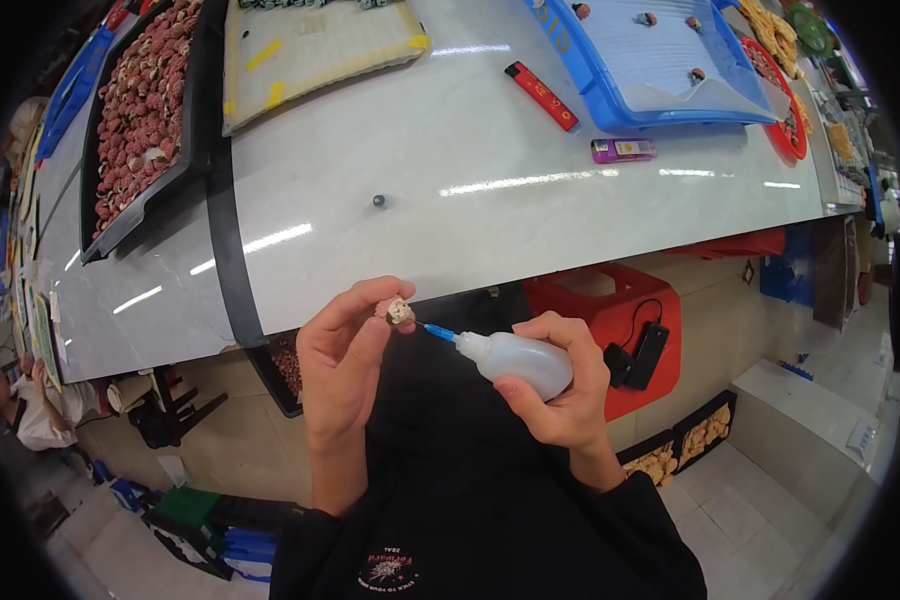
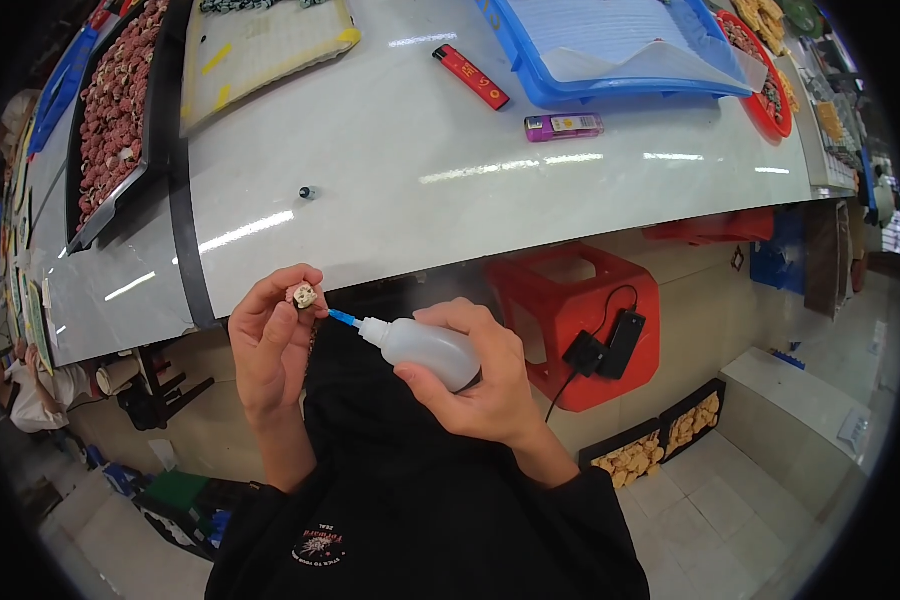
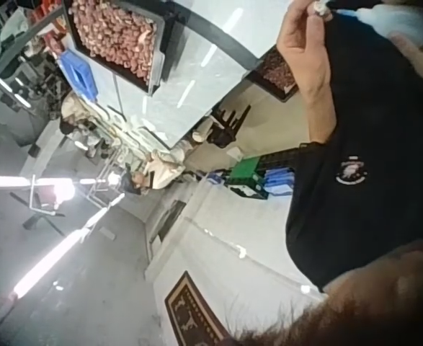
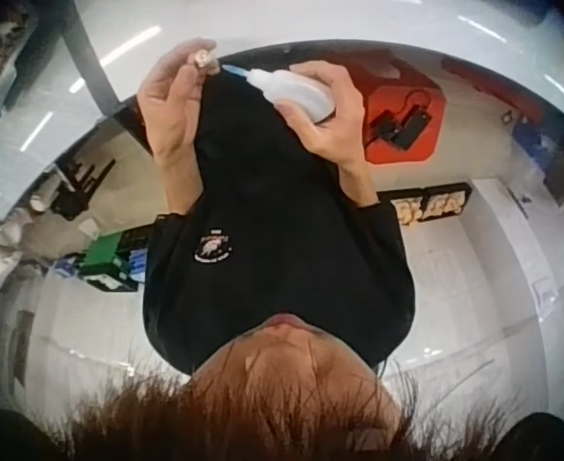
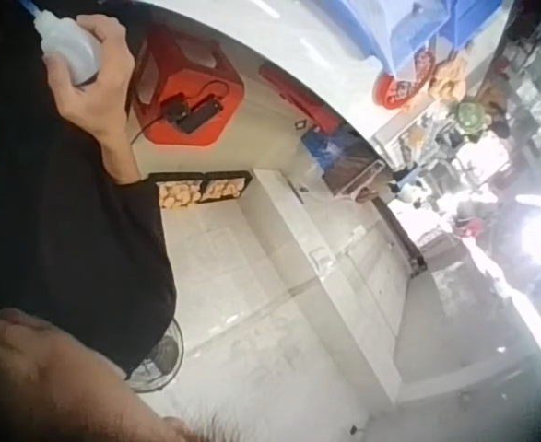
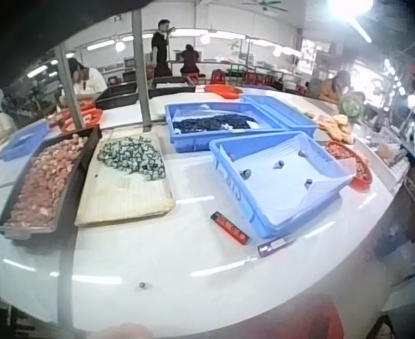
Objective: The person applies glue to figurine pieces using a squeeze bottle, attaches small components to them by hand, and places the assembled figurines into a tray.
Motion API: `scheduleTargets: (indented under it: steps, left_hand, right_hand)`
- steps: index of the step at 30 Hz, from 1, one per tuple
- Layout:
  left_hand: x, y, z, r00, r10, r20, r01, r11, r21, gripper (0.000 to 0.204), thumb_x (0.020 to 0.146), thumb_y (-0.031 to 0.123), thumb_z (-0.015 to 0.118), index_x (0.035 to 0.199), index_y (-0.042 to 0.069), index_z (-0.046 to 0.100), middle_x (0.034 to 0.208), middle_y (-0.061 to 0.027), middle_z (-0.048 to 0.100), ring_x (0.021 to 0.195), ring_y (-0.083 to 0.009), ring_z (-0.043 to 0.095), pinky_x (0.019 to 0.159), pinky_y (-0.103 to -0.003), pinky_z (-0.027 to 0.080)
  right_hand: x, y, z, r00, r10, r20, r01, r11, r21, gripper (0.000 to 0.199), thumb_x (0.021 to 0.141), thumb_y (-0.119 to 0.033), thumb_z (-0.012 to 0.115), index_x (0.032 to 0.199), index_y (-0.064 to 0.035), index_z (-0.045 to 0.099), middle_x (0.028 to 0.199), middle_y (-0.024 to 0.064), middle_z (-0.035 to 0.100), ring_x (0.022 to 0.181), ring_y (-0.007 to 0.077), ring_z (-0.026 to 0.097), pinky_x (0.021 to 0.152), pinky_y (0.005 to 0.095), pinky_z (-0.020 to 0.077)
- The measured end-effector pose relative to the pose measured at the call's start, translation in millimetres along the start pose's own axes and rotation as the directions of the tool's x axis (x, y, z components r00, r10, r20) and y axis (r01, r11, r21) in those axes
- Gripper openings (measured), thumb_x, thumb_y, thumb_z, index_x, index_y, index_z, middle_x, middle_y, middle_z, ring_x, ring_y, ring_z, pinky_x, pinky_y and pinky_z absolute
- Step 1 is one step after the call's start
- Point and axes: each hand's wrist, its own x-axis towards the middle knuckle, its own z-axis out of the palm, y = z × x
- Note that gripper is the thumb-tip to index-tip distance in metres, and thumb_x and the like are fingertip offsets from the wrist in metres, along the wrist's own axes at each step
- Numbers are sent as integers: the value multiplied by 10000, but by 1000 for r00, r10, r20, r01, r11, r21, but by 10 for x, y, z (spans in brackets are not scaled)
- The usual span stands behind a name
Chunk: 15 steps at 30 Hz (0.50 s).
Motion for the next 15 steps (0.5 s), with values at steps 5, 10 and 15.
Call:
scheduleTargets:
  steps: [5, 10, 15]
  left_hand:
    - [-26, 45, 23, 998, -56, -5, 56, 993, 104, 327, 884, 72, 567, 1163, -91, 517, 1144, -204, 566, 954, -228, 604, 855, -326, 490]
    - [-36, 39, 64, 998, -58, 36, 52, 986, 157, 277, 864, -2, 557, 1127, -86, 542, 1119, -199, 590, 969, -237, 626, 868, -329, 501]
    - [-63, 27, 120, 991, -82, 102, 58, 974, 218, 270, 867, 59, 591, 1098, -76, 549, 1105, -215, 592, 952, -268, 636, 822, -332, 534]
  right_hand:
    - [-15, 33, -8, 1000, -29, 2, 29, 1000, 2, 435, 711, -111, 738, 1059, 20, 512, 835, 104, 597, 712, 135, 573, 611, 229, 449]
    - [-37, -44, -4, 977, -80, -195, 64, 994, -86, 499, 704, -180, 761, 1080, 16, 498, 938, 98, 553, 709, 140, 559, 593, 236, 456]
    - [102, -185, 1, 912, -257, -320, 204, 960, -189, 561, 667, -176, 818, 1077, 39, 501, 972, 124, 581, 716, 191, 631, 595, 262, 523]
